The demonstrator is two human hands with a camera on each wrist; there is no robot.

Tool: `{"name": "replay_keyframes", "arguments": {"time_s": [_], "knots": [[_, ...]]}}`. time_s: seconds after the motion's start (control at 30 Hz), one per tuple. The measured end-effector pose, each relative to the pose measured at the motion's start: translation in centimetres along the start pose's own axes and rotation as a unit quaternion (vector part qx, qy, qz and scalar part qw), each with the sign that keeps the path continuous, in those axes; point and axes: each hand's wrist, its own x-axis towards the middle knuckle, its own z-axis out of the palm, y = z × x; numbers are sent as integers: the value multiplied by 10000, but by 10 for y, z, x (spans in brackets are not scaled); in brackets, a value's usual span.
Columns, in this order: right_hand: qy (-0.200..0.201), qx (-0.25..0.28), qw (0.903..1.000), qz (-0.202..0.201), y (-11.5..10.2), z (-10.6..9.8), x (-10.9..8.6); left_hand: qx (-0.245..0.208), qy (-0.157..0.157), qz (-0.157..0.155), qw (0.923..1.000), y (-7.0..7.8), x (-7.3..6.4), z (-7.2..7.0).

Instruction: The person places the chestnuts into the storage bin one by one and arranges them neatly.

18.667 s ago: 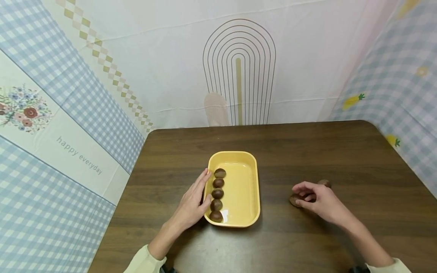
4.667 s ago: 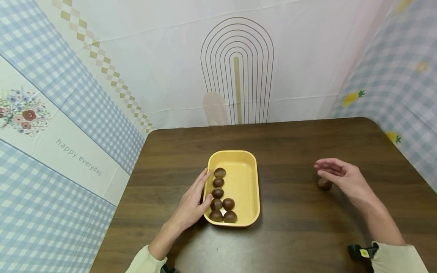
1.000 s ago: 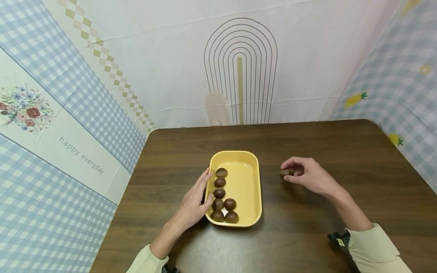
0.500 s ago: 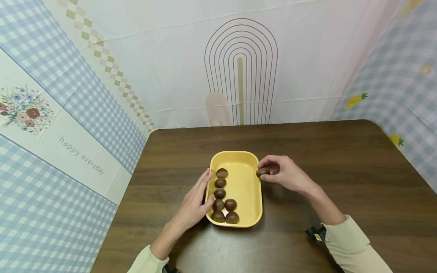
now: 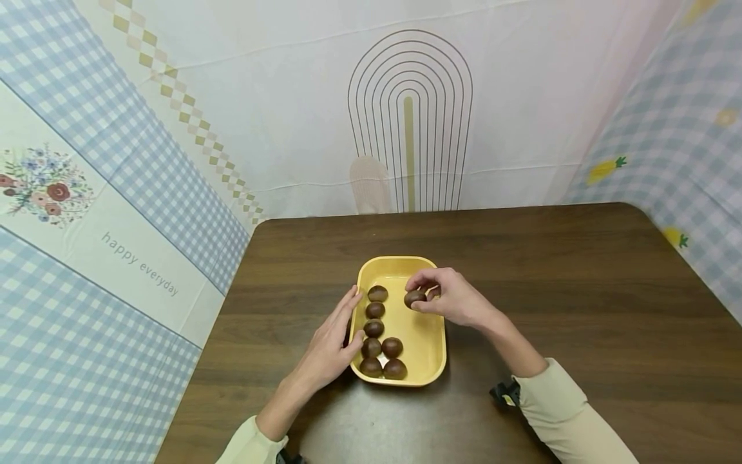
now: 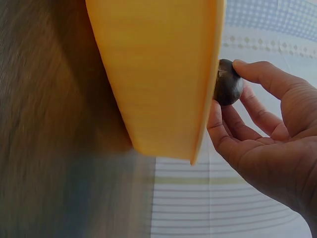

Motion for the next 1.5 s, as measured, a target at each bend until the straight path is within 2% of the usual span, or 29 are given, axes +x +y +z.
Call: {"name": "replay_keyframes", "arguments": {"time_s": [0.23,0.43,0.67,0.83,1.1,1.5], "knots": [[-107,-34,9997,-221,1,19,9,53,-31,-45,10000,0,1,0],[-248,-44,9991,-339,2,31,15,59,97,83,9999,3,2,0],[-278,-492,9981,-237,4,42,19,65,126,119,9998,3,1,0],[-364,-813,9960,-24,2,48,21,67,116,109,9999,3,1,-1],[-630,-1068,9917,337,3,57,24,74,110,75,9999,3,0,0],[-792,-1408,9857,475,4,60,23,107,120,124,9998,2,2,1]]}}
